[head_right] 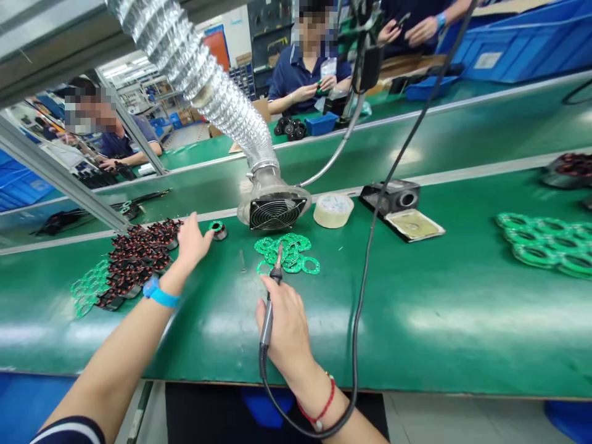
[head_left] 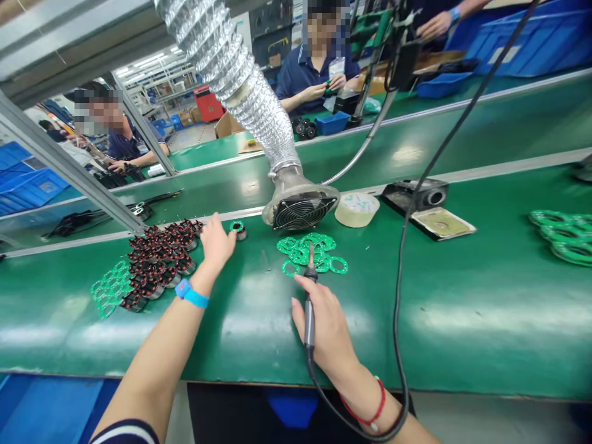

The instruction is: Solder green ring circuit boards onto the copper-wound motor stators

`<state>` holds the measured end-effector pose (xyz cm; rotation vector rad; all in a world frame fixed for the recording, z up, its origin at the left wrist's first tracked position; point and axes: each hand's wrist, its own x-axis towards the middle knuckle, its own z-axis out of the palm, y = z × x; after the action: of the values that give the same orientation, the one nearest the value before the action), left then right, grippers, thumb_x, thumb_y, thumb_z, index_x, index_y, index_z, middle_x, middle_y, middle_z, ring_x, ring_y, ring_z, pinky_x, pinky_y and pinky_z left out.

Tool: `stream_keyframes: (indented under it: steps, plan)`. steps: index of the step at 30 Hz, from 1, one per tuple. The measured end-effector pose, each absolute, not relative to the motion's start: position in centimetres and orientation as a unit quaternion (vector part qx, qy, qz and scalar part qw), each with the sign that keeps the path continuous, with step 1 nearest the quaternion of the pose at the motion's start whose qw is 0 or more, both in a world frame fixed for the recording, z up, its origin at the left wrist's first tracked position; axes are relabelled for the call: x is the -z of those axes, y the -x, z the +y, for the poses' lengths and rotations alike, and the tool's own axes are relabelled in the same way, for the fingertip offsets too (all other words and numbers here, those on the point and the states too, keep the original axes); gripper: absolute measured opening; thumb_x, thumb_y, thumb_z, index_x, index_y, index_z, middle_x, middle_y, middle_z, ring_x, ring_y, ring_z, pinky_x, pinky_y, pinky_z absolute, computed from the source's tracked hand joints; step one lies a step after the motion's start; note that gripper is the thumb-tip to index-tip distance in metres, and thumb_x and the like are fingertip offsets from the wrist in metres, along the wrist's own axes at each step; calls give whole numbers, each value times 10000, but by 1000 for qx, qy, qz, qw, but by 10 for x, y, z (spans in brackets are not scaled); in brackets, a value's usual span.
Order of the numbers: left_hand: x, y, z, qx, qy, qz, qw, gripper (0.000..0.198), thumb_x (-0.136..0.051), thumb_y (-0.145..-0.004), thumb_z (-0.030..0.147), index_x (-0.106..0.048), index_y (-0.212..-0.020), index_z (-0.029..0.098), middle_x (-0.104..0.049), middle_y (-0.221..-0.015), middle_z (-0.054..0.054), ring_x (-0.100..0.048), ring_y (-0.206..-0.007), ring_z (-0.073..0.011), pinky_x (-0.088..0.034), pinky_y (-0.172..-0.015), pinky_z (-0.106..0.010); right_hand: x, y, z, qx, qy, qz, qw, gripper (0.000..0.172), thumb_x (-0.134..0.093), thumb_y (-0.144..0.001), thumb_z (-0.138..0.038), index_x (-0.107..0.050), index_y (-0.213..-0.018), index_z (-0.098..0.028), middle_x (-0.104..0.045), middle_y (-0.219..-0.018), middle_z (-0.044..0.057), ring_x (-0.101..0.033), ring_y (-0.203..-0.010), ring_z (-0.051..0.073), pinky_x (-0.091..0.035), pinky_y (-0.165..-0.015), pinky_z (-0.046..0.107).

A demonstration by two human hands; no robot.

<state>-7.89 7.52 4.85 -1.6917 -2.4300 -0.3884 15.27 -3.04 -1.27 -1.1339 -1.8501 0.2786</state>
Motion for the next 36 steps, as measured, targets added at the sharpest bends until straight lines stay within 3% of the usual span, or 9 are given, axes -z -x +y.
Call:
stream_keyframes:
  steps: [3,6,12,17,20,25,27,32,36]
  plan:
    - [-60,109,91,109,503,-851,107,543,-573,-819,308,-468,-1244,-14,-455,-1320,-324,-380,-1249,-453,-313,-972,-573,12,-151,-29,-114,461,-744,471,353,-469,-868,-165,-499,-1220,-161,-646,-1014,129,-604,-919,268,-508,-781,439]
    - [-62,122,90,70,495,-860,100,440,-612,-780,296,-582,-1084,-22,-538,-1191,-335,-428,-1179,-477,-334,-928,-593,10,-152,-27,-110,463,-737,480,333,-465,-877,-170,-509,-1207,-166,-665,-1006,117,-615,-898,252,-502,-770,418]
    - [-47,80,44,38,622,-775,111,293,-557,-838,374,-626,-992,134,-572,-1172,-173,-441,-1162,-363,-390,-931,-489,11,-158,-24,-142,478,-729,468,271,-447,-931,-220,-538,-1184,-190,-723,-896,65,-656,-808,213,-485,-765,368]
    - [-31,64,4,120,818,-561,27,135,-551,-866,306,-595,-830,184,-532,-1218,-122,-435,-1160,-305,-410,-964,-480,7,-156,-15,-149,504,-795,301,292,-411,-932,-173,-533,-1197,-160,-691,-883,95,-624,-802,236,-463,-745,370]
    - [-24,79,-4,199,831,-517,-53,150,-593,-840,291,-549,-951,201,-446,-1303,-122,-396,-1228,-292,-387,-1013,-499,4,-151,-1,-148,503,-809,265,354,-478,-871,-115,-510,-1222,-153,-662,-969,118,-586,-868,248,-448,-765,368]
    - [-12,92,-2,258,765,-570,-152,552,-686,-754,358,-423,-1209,190,-473,-1241,-134,-481,-1149,-269,-414,-979,-483,3,-149,17,-167,480,-824,251,424,-491,-797,-14,-508,-1191,-172,-659,-971,92,-538,-882,228,-428,-787,357]
    - [-10,88,0,243,768,-572,-154,513,-707,-734,361,-486,-1170,204,-537,-1210,-119,-481,-1147,-285,-374,-1000,-519,3,-150,16,-183,465,-828,254,438,-505,-783,-4,-496,-1186,-177,-663,-965,73,-531,-863,212,-432,-785,342]
    - [-9,72,-2,318,746,-544,-215,118,-554,-842,271,-551,-930,194,-589,-1235,-119,-490,-1217,-256,-360,-1037,-478,3,-151,4,-206,451,-826,269,418,-541,-792,-39,-483,-1181,-182,-654,-947,58,-531,-856,207,-450,-811,359]
    - [-5,61,-2,285,731,-572,-239,604,-652,-777,310,-373,-1300,191,-448,-1406,-163,-421,-1305,-283,-324,-1064,-498,2,-149,5,-196,475,-809,285,444,-587,-805,-122,-461,-1230,-157,-621,-1067,128,-521,-972,259,-449,-859,433]
